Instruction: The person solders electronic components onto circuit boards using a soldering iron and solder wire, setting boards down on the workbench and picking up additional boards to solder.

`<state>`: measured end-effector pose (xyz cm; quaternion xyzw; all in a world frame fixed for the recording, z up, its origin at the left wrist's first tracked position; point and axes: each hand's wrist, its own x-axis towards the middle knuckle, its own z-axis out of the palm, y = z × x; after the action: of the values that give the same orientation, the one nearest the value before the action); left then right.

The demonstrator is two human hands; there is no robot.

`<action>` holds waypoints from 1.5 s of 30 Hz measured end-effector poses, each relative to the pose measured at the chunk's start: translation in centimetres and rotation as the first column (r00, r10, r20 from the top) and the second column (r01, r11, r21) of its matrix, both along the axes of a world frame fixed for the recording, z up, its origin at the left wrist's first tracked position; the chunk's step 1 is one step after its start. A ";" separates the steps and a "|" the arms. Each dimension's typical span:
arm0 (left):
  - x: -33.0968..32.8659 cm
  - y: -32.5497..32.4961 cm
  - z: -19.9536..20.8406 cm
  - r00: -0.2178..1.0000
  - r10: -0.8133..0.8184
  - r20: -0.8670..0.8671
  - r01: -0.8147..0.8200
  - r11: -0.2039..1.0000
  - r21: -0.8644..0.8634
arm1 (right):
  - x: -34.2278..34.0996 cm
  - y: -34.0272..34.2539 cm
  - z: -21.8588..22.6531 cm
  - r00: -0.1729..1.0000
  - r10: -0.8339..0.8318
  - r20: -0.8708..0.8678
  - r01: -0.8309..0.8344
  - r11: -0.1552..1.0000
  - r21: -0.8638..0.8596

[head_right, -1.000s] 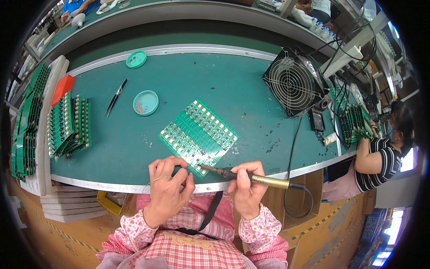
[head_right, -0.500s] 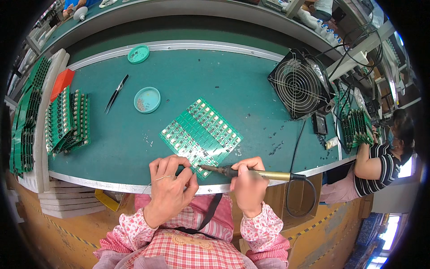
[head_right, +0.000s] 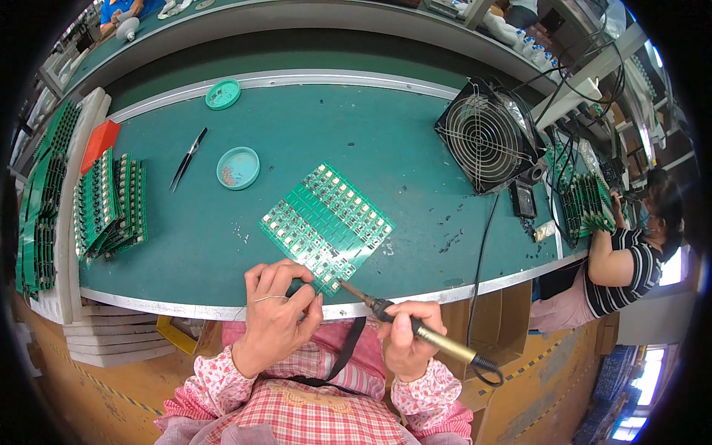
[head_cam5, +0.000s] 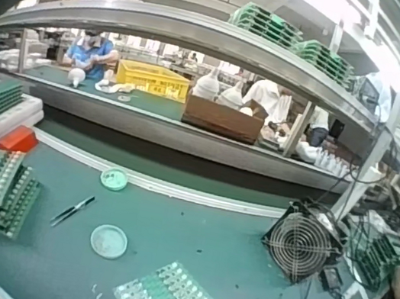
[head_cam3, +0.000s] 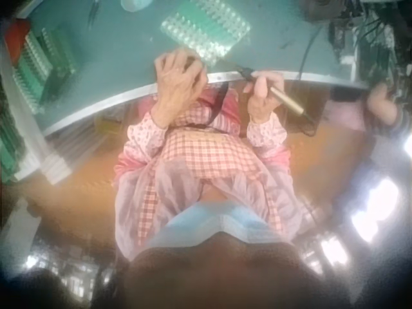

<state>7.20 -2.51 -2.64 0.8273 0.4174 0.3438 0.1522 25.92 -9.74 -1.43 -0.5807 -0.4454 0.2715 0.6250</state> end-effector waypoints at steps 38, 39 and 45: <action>-0.3 0.2 0.5 0.994 -0.071 -0.086 0.068 0.997 -0.032 | -1.2 -0.5 -1.0 0.470 0.076 0.880 -0.473 0.863 0.178; -0.4 0.2 0.5 0.993 -0.075 -0.086 0.072 0.997 -0.036 | -1.2 -0.5 -1.1 0.467 0.078 0.881 -0.479 0.860 0.177; -1.4 0.0 0.6 0.994 -0.101 -0.048 0.099 0.994 -0.044 | -0.1 -0.7 -0.2 0.668 0.238 0.705 -0.485 0.858 0.169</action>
<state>5.82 -2.55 -2.01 0.8521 0.3865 0.3060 0.1760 25.77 -10.43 -1.65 -0.4182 -0.7849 0.0862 0.4490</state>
